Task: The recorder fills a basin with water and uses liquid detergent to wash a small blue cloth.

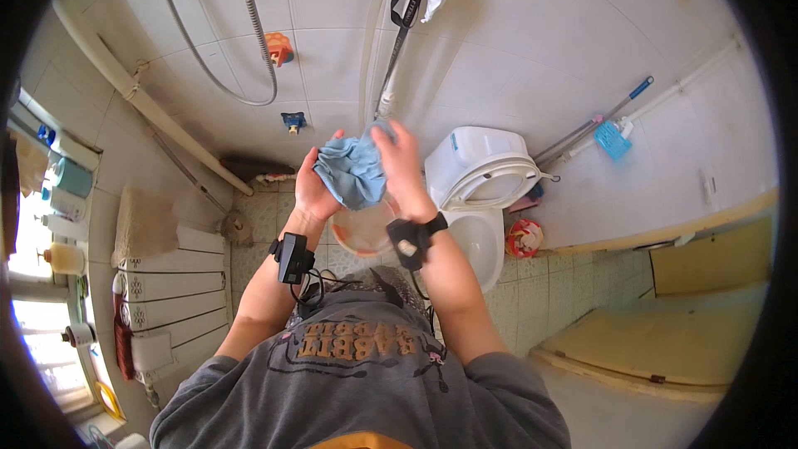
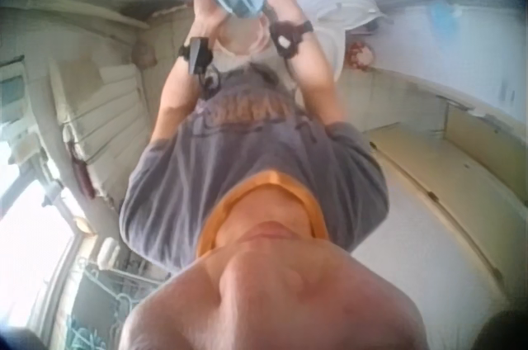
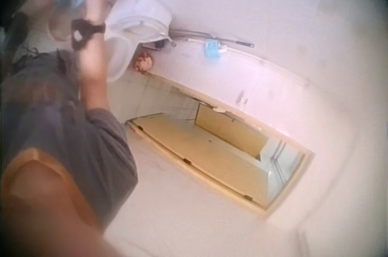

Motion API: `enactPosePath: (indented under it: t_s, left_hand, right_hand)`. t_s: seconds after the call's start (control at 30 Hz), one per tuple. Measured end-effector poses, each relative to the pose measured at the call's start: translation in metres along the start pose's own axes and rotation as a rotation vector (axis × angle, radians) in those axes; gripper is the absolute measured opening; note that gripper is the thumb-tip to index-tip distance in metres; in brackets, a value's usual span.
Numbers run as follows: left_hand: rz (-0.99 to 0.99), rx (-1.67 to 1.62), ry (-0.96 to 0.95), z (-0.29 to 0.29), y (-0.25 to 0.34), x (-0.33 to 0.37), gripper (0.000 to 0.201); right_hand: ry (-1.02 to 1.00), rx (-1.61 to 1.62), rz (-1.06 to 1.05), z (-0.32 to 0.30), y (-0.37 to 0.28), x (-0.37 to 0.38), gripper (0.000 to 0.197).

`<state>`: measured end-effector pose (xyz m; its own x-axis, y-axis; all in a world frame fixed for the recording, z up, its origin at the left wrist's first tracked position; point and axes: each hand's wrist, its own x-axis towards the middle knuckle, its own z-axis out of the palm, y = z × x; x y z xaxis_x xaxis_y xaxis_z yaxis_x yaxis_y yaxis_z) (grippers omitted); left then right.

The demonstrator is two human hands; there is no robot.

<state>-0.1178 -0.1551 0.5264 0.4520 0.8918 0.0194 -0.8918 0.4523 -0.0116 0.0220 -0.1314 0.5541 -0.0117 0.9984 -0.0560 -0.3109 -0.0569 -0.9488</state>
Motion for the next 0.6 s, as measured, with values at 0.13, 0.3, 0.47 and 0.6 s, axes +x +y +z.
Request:
enactPosePath:
  t_s: [0.13,0.3,0.47,0.6]
  left_hand:
    - [0.013,0.058,0.037,0.01,-0.004,0.004,0.047]
    - [-0.201,0.096,0.067,0.011,-0.013,0.0,0.046]
    - [0.017,0.276,-0.028,0.005,0.0,0.015,0.048]
    - [-0.191,0.184,0.036,0.01,-0.016,0.013,0.047]
  right_hand:
    - [-0.053,-1.034,-0.669,0.047,0.012,-0.034,0.015]
    - [0.327,-1.201,-0.465,0.03,0.004,-0.004,0.016]
    - [0.103,-1.121,-0.714,0.05,0.019,-0.021,0.018]
    - [0.331,-1.087,-0.423,0.028,-0.016,0.015,0.017]
